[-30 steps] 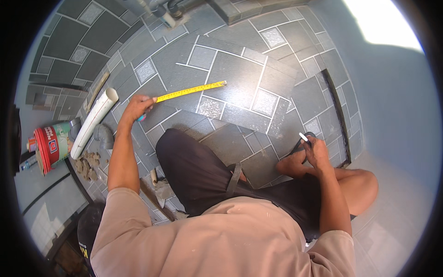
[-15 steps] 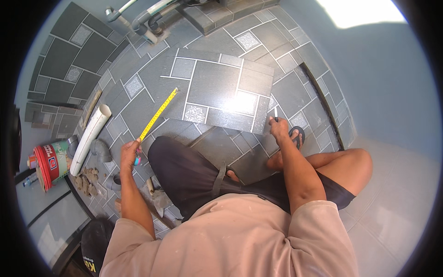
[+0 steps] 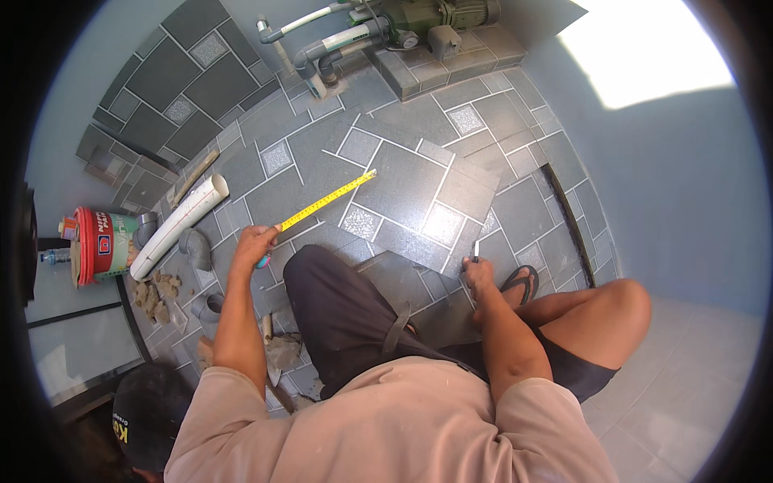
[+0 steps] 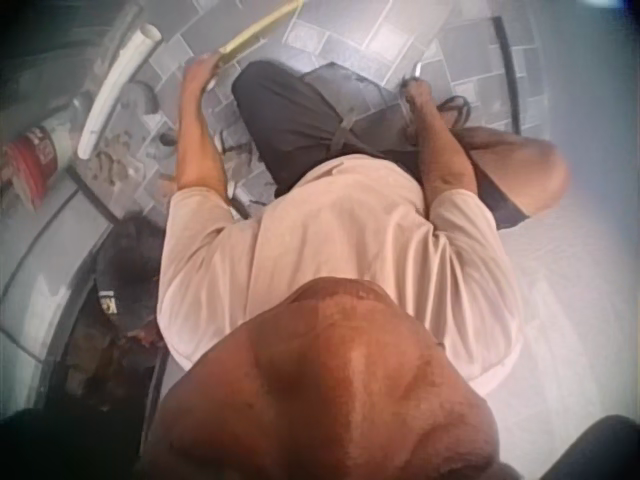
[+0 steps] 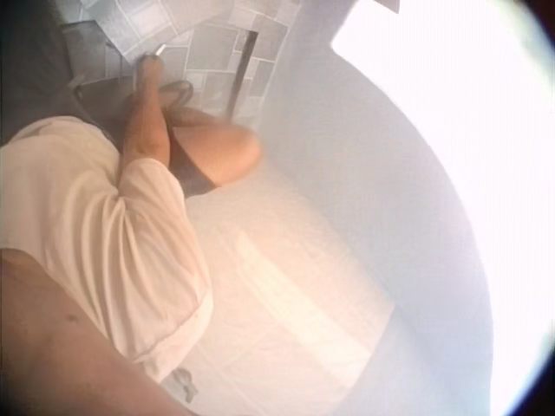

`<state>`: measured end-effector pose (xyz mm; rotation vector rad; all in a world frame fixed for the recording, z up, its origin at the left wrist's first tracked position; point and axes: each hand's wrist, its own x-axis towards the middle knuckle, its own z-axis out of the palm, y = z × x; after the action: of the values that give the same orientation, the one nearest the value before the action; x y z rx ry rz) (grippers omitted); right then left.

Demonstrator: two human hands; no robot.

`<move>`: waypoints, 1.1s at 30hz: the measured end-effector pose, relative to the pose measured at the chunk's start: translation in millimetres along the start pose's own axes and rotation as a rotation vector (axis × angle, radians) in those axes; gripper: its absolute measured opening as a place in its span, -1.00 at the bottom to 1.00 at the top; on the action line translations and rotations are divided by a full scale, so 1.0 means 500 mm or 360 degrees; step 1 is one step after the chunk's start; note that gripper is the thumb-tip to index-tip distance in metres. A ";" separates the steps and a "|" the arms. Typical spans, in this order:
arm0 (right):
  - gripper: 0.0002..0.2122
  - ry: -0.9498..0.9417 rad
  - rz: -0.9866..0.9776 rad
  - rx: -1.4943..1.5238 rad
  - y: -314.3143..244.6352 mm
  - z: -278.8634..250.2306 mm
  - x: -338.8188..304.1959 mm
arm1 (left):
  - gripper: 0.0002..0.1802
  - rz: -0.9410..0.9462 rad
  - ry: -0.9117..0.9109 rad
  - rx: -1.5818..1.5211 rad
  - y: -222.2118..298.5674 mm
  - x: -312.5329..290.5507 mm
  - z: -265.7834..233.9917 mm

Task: The person measures a section of the tiled floor using a tape measure and marks the measurements on a loose tile with a marker. The person then picks up the marked tile and places it on the floor.

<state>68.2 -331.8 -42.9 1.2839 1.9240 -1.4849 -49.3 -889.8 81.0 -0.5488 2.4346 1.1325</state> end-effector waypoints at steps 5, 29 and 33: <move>-0.83 0.0013 0.0072 0.0028 -0.011 0.014 -0.024 | -0.48 0.0063 0.0040 0.0124 0.036 0.011 0.024; -0.86 -0.0118 -0.0254 0.0609 -0.269 0.067 -0.018 | -0.37 0.0372 -0.0149 0.0970 0.271 0.228 0.067; -0.86 -0.0001 -0.0334 0.0661 -0.258 0.087 0.006 | -0.40 0.0390 -0.0300 0.1012 0.332 0.344 0.064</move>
<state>-50.5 -372.3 10.0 1.2688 1.8574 -2.0741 -271.7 -797.0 79.0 0.0526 2.5424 0.4043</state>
